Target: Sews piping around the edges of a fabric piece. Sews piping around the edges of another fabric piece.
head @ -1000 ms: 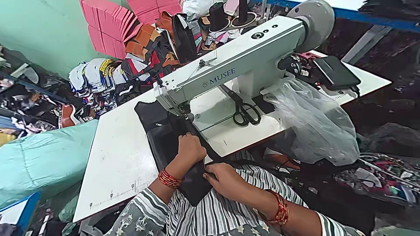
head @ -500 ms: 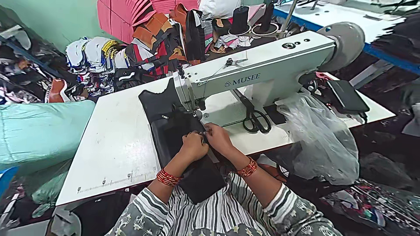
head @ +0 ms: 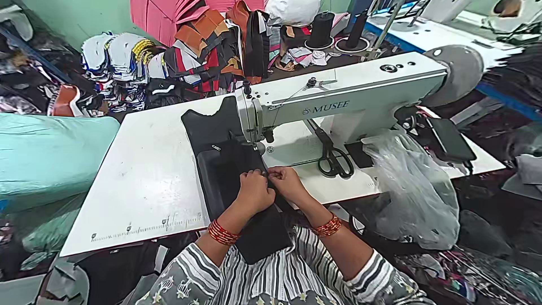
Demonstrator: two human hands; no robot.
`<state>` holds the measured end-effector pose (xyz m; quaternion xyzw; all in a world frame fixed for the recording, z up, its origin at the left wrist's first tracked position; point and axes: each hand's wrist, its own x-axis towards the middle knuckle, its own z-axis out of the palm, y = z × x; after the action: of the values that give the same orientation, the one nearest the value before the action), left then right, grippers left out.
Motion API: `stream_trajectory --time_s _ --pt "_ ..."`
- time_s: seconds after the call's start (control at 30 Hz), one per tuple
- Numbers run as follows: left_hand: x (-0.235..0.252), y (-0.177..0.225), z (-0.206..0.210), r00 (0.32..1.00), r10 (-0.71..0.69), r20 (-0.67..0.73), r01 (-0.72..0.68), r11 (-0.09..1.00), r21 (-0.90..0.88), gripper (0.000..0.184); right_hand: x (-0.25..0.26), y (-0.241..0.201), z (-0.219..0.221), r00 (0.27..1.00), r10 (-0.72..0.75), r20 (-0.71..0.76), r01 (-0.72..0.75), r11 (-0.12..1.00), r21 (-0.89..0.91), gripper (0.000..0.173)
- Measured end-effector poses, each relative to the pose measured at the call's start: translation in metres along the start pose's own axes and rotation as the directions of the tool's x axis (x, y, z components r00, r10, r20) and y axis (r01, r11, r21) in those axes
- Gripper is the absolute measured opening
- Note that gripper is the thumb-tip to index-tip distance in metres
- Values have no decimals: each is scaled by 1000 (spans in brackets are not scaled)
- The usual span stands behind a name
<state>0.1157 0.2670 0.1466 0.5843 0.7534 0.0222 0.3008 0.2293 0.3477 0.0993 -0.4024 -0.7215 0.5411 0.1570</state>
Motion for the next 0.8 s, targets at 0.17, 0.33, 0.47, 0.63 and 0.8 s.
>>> stream_trajectory --time_s 0.17,0.33,0.47,0.63,0.8 --pt "1 8 2 999 -21 30 18 995 96 43 -4 -1 -3 999 2 35 -1 999 -35 31" --pt "0 6 6 1000 -12 4 11 997 75 42 -8 -1 -2 1000 21 11 -21 1000 4 29" --pt "-1 7 5 1000 -9 9 8 997 74 42 -9 -3 -3 999 33 36 -32 999 -28 31" --pt "-6 -11 14 984 153 -96 -154 988 -3 49 -10 -15 -8 987 2 162 44 960 -276 32" --pt "-5 -52 39 740 372 -561 -547 818 -179 33 -18 -31 4 973 52 226 88 820 -566 35"
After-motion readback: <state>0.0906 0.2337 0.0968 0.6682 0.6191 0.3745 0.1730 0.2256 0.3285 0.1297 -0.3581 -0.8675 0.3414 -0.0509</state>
